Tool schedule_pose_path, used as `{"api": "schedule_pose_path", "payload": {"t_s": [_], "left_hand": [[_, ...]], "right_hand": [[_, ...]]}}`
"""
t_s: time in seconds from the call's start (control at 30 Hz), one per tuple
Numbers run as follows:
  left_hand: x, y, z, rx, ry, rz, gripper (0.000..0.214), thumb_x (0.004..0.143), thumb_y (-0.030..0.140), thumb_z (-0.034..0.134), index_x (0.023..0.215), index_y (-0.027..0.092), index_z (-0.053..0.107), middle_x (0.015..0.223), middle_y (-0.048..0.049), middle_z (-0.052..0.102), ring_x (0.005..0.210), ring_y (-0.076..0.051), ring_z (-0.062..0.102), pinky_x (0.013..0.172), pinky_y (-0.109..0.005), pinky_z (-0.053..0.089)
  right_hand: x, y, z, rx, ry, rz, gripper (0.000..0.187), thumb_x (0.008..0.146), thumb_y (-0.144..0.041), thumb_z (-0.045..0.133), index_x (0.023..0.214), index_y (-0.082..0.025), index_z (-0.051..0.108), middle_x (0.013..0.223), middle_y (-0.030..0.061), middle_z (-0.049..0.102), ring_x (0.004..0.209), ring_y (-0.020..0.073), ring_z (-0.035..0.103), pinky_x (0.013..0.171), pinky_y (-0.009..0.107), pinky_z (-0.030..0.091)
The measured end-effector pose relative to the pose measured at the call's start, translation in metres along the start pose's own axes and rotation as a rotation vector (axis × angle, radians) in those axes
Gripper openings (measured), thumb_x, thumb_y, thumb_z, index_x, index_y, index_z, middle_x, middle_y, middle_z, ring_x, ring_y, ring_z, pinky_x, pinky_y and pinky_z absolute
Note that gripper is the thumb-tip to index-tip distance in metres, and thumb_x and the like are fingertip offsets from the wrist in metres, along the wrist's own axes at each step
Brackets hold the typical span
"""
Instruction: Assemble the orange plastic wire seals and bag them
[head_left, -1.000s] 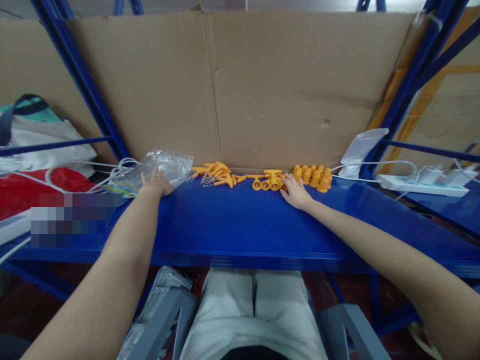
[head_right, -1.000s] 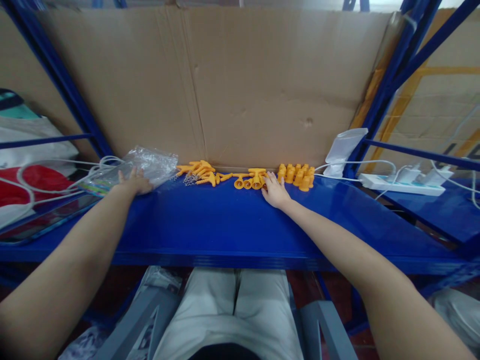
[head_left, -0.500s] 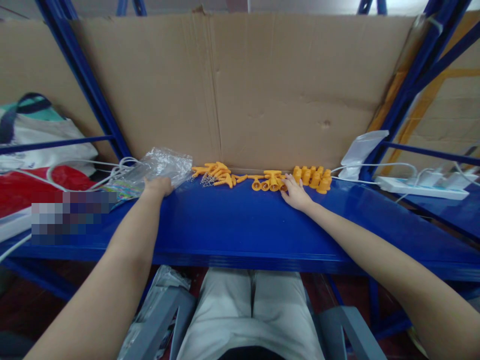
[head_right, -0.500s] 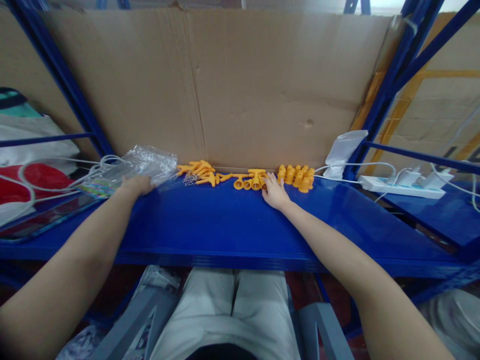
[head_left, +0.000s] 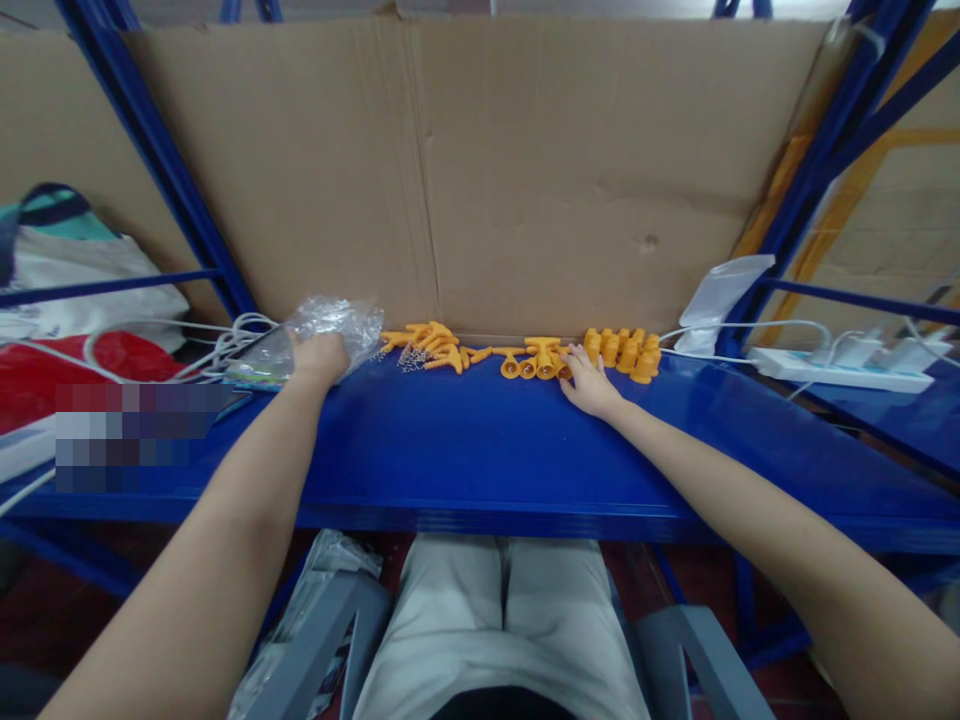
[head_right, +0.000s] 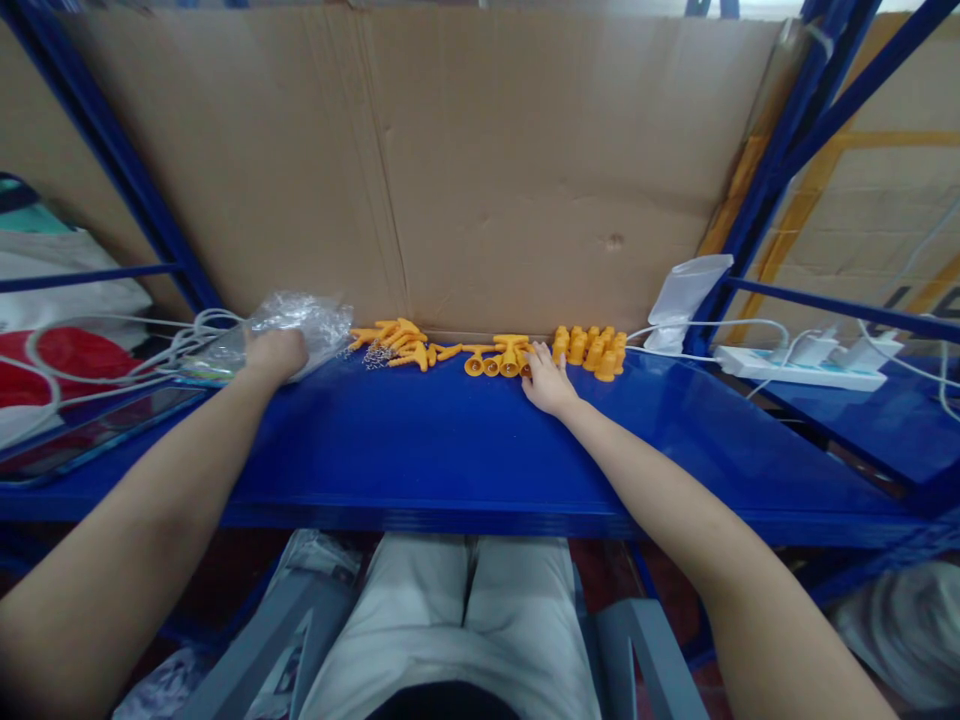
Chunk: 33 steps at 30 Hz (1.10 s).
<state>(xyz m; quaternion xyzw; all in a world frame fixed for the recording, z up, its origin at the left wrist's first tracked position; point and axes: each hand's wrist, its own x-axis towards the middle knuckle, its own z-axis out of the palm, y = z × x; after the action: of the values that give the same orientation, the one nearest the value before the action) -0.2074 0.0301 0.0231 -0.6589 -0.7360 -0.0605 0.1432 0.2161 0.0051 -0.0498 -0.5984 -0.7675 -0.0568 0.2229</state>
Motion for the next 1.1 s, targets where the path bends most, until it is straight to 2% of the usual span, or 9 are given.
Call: {"api": "schedule_pose_path", "payload": {"t_s": [0.07,0.2,0.27,0.37,0.47,0.6,0.7,0.87,1.1], "left_hand": [[-0.006,0.011,-0.008,0.135,0.043,-0.009,0.041,0.092,0.012,0.027,0.114,-0.002,0.059,0.117,-0.0208,0.068,0.115,-0.029,0.06,0.115,-0.058,0.015],[-0.012,0.035,-0.011,0.137,0.179,0.205,0.044,0.091,0.012,0.03,0.124,-0.003,0.055,0.127,-0.0231,0.063,0.127,-0.029,0.055,0.119,-0.055,0.01],[-0.01,0.046,-0.006,0.086,0.248,0.309,0.047,0.091,0.012,0.031,0.131,0.003,0.053,0.134,-0.0199,0.061,0.132,-0.028,0.052,0.12,-0.054,0.009],[-0.005,0.062,0.002,-0.01,0.374,0.432,0.053,0.088,0.009,0.032,0.137,0.014,0.053,0.139,-0.0144,0.059,0.134,-0.026,0.051,0.12,-0.056,0.01],[-0.005,0.081,0.007,-0.09,0.456,0.621,0.057,0.086,0.008,0.035,0.139,0.018,0.053,0.139,-0.0133,0.058,0.133,-0.026,0.051,0.12,-0.062,0.009],[-0.016,0.105,0.004,-0.151,0.522,0.847,0.065,0.081,0.005,0.042,0.142,0.023,0.05,0.138,-0.0105,0.06,0.133,-0.026,0.052,0.119,-0.067,0.006],[-0.029,0.121,-0.001,-0.172,0.53,0.949,0.068,0.079,0.002,0.043,0.142,0.026,0.049,0.137,-0.0088,0.061,0.133,-0.025,0.052,0.117,-0.07,0.001],[-0.047,0.139,-0.017,-0.206,0.465,1.009,0.07,0.079,0.0,0.044,0.141,0.029,0.048,0.137,-0.0053,0.062,0.137,-0.024,0.047,0.115,-0.071,-0.007],[-0.053,0.143,-0.021,-0.311,0.406,0.872,0.066,0.078,-0.001,0.042,0.137,0.028,0.054,0.133,-0.005,0.065,0.138,-0.027,0.046,0.114,-0.072,-0.009]], "right_hand": [[0.0,0.0,0.0,-0.001,-0.004,0.005,0.055,0.089,-0.019,0.042,0.142,-0.006,0.044,0.158,0.0225,0.028,0.149,0.0336,0.021,0.118,0.063,0.017],[0.0,-0.001,0.001,0.004,0.006,0.003,0.054,0.088,-0.02,0.042,0.141,-0.008,0.045,0.159,0.0209,0.029,0.149,0.033,0.021,0.118,0.063,0.017],[0.0,-0.001,0.0,0.002,0.004,0.007,0.054,0.088,-0.019,0.042,0.141,-0.008,0.045,0.158,0.0214,0.029,0.149,0.0334,0.022,0.117,0.064,0.018],[-0.001,-0.001,0.0,0.002,-0.001,0.009,0.054,0.088,-0.02,0.042,0.14,-0.009,0.046,0.158,0.0212,0.03,0.149,0.0336,0.022,0.117,0.064,0.018],[-0.001,0.002,0.002,0.009,0.006,-0.002,0.054,0.088,-0.02,0.043,0.141,-0.01,0.045,0.159,0.0207,0.029,0.149,0.0335,0.022,0.117,0.064,0.019],[0.0,0.005,0.005,0.022,0.03,-0.027,0.054,0.088,-0.021,0.044,0.141,-0.013,0.045,0.159,0.0196,0.03,0.149,0.0338,0.023,0.116,0.065,0.02],[0.0,0.004,0.005,0.015,0.009,-0.011,0.056,0.088,-0.021,0.044,0.143,-0.013,0.043,0.159,0.0198,0.029,0.149,0.0345,0.023,0.116,0.066,0.019],[-0.001,-0.001,0.0,-0.008,-0.028,0.015,0.059,0.088,-0.02,0.043,0.146,-0.011,0.04,0.159,0.0211,0.027,0.148,0.0366,0.022,0.114,0.068,0.019],[0.0,0.004,0.005,0.008,0.009,-0.032,0.06,0.087,-0.02,0.044,0.147,-0.019,0.041,0.159,0.0178,0.03,0.148,0.0356,0.024,0.112,0.069,0.022]]}}
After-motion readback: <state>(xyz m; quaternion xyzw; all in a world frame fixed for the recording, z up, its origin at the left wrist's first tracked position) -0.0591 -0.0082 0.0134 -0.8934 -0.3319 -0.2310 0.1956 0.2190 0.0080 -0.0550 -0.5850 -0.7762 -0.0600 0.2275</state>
